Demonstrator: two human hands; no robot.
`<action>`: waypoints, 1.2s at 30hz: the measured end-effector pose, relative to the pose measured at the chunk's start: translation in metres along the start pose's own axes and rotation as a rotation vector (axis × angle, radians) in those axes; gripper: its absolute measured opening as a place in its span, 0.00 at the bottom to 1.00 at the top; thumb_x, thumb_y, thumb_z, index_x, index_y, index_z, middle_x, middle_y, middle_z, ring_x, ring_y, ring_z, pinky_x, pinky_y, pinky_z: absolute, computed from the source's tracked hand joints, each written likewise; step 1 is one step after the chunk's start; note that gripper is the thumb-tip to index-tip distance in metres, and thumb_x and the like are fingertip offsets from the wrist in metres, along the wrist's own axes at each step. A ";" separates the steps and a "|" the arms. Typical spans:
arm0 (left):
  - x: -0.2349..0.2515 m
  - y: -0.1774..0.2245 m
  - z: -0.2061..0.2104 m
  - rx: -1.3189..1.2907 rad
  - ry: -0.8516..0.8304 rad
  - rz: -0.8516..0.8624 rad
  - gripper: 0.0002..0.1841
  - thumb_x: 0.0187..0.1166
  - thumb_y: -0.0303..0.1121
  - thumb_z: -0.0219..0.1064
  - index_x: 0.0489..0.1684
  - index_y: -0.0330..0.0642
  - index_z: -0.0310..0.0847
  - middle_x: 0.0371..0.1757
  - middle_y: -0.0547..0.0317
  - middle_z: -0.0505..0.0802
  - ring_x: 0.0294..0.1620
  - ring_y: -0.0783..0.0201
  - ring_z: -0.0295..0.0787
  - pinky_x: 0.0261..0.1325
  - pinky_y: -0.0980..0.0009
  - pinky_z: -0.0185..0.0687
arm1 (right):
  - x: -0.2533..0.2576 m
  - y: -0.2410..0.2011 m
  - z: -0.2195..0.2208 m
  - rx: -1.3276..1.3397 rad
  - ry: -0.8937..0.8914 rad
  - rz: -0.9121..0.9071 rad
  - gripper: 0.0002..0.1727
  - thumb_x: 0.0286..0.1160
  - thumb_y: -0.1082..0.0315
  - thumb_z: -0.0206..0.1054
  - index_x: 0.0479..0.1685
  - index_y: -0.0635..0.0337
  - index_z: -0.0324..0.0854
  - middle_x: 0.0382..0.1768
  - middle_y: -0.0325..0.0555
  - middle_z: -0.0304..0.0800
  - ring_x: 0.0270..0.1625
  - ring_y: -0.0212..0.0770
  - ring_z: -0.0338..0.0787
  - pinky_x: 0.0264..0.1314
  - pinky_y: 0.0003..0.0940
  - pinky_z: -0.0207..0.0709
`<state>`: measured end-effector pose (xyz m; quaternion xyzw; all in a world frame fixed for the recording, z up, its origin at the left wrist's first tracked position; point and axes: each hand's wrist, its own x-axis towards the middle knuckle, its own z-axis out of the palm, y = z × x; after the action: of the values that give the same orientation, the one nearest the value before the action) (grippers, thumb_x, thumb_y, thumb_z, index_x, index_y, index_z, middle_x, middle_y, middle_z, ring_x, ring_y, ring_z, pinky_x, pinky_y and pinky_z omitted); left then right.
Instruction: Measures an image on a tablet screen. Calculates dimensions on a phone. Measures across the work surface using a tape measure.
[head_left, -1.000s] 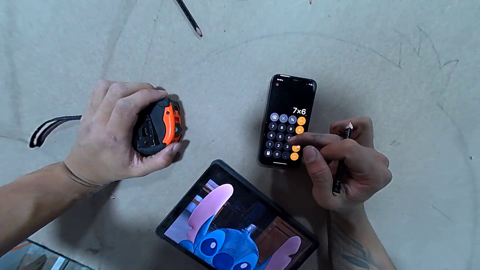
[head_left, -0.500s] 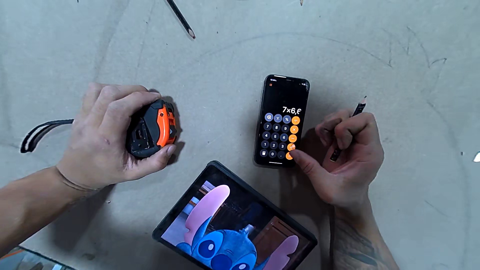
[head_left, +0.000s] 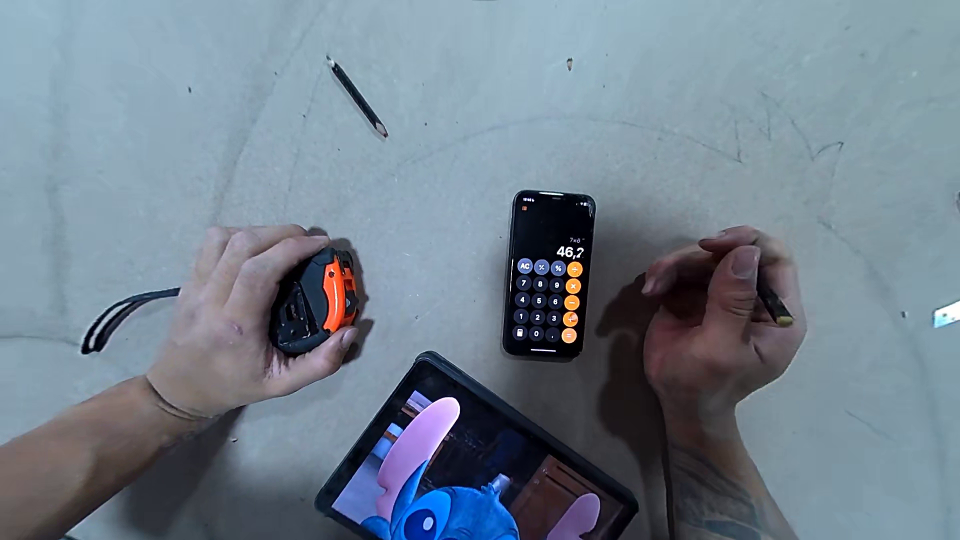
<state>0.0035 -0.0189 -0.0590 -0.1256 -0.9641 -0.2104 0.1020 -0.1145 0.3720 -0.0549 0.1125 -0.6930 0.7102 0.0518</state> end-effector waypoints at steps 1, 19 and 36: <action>0.000 0.000 0.000 0.001 -0.002 -0.001 0.46 0.67 0.65 0.65 0.80 0.37 0.69 0.70 0.36 0.83 0.68 0.39 0.79 0.69 0.46 0.73 | -0.001 -0.001 0.001 -0.019 -0.011 0.003 0.18 0.97 0.60 0.43 0.63 0.59 0.76 0.36 0.39 0.89 0.36 0.36 0.92 0.40 0.31 0.89; 0.008 0.039 -0.025 -0.245 0.033 -0.309 0.39 0.71 0.56 0.74 0.76 0.36 0.74 0.65 0.32 0.86 0.66 0.42 0.86 0.71 0.44 0.79 | -0.149 -0.166 0.028 -0.118 -0.279 0.364 0.17 0.81 0.79 0.57 0.64 0.67 0.82 0.46 0.48 0.92 0.49 0.39 0.91 0.57 0.39 0.86; -0.037 0.540 0.061 -0.758 -0.966 -0.117 0.49 0.70 0.47 0.78 0.93 0.39 0.56 0.62 0.45 0.92 0.60 0.52 0.92 0.65 0.50 0.88 | -0.331 -0.249 -0.255 -0.133 0.298 0.922 0.21 0.61 0.74 0.83 0.55 0.66 0.85 0.45 0.47 0.95 0.44 0.40 0.96 0.50 0.40 0.93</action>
<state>0.1837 0.4755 0.0833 -0.1810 -0.7649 -0.4631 -0.4095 0.2410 0.6619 0.1069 -0.3128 -0.6994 0.6218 -0.1624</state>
